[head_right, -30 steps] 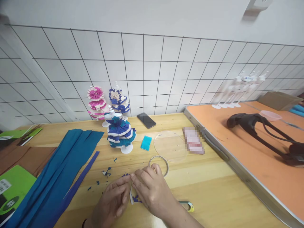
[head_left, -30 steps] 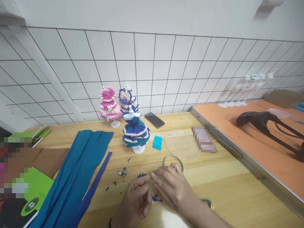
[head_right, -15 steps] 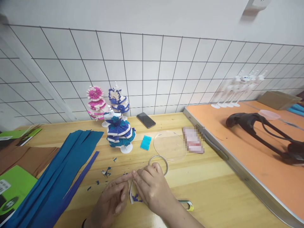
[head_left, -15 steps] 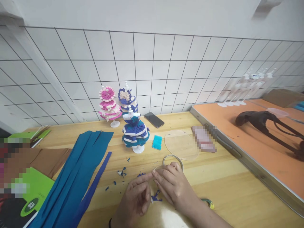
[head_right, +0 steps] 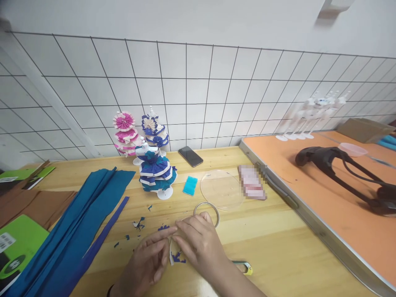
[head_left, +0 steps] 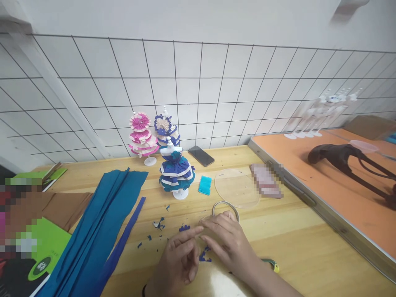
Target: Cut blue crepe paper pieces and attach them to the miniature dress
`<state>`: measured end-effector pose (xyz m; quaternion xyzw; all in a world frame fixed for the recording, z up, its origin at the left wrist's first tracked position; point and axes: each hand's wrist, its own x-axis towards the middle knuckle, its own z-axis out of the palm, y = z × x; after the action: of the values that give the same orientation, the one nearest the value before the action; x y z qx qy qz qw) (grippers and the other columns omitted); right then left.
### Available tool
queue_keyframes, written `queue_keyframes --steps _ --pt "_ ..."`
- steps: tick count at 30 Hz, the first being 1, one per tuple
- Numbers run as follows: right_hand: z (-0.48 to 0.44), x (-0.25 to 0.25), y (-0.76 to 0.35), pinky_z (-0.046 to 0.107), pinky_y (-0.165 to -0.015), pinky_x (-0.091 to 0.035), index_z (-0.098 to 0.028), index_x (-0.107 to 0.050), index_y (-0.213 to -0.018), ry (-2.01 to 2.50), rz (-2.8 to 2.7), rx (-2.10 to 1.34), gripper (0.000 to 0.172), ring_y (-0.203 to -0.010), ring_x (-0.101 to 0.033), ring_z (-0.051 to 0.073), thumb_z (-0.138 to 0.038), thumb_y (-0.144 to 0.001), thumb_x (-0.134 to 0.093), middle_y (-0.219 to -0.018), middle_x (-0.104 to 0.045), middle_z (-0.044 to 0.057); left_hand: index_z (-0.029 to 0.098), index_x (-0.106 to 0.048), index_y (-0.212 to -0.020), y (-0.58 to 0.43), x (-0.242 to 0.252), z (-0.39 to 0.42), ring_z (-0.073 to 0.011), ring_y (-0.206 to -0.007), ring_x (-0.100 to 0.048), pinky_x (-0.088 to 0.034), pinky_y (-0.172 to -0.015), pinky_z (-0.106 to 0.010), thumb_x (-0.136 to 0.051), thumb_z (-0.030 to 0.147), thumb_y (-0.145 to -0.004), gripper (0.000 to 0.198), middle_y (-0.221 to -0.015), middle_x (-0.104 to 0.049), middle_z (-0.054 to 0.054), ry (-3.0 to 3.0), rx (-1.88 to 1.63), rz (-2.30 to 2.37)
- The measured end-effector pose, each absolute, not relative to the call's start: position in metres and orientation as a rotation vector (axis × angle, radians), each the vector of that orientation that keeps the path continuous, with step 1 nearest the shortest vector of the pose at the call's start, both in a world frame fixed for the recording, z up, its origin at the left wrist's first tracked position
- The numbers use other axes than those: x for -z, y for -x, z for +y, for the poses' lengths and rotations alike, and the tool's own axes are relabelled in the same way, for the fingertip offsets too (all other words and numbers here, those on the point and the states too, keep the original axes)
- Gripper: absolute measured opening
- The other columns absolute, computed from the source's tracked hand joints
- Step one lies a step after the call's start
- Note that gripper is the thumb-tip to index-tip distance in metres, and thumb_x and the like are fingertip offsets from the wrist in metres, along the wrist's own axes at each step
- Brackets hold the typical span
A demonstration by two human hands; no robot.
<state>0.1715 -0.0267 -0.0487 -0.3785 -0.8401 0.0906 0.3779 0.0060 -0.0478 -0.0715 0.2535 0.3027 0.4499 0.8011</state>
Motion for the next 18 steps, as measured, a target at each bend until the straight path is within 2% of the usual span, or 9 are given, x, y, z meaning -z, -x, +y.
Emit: queue_keyframes --steps 6,10,15,18 --pt "-0.028 0.050 -0.166 0.030 -0.067 -0.042 -0.018 -0.062 -0.079 1.018 -1.940 -0.692 0.010 -0.069 -0.058 0.016 -0.024 -0.079 -0.054 -0.071 -0.064 0.004 0.015 -0.065 -0.094 -0.009 0.077 -0.050 -0.0043 -0.025 -0.044 -0.025 -0.023 -0.011 -0.059 0.024 -0.071 0.026 -0.046 -0.057 0.000 -0.608 -0.929 0.605" --pt "-0.028 0.045 -0.165 0.028 -0.067 -0.045 -0.018 -0.065 -0.076 1.026 -1.762 -1.033 0.010 -0.071 -0.059 0.016 -0.026 -0.076 -0.058 -0.073 -0.066 0.004 0.015 -0.066 -0.090 -0.009 0.078 -0.049 -0.0038 -0.025 -0.044 -0.025 -0.023 -0.010 -0.059 0.025 -0.070 0.023 -0.047 -0.057 0.000 -0.597 -0.940 0.612" --pt "-0.031 0.041 -0.164 0.024 -0.059 -0.045 -0.015 -0.061 -0.065 1.117 -1.679 -1.182 0.010 -0.061 -0.056 0.014 -0.024 -0.066 -0.066 -0.062 -0.061 0.001 0.015 -0.065 -0.091 -0.010 0.083 -0.051 -0.0056 -0.027 -0.048 -0.029 -0.024 -0.010 -0.060 0.028 -0.070 0.025 -0.047 -0.059 0.000 -0.677 -0.870 0.600" --pt "-0.030 0.041 -0.166 0.023 -0.058 -0.045 -0.015 -0.060 -0.064 1.151 -1.645 -1.261 0.012 -0.060 -0.055 0.013 -0.025 -0.067 -0.065 -0.059 -0.060 0.000 0.014 -0.063 -0.095 -0.009 0.084 -0.052 -0.0053 -0.029 -0.049 -0.031 -0.025 -0.010 -0.059 0.027 -0.072 0.027 -0.048 -0.060 -0.001 -0.758 -0.838 0.618"
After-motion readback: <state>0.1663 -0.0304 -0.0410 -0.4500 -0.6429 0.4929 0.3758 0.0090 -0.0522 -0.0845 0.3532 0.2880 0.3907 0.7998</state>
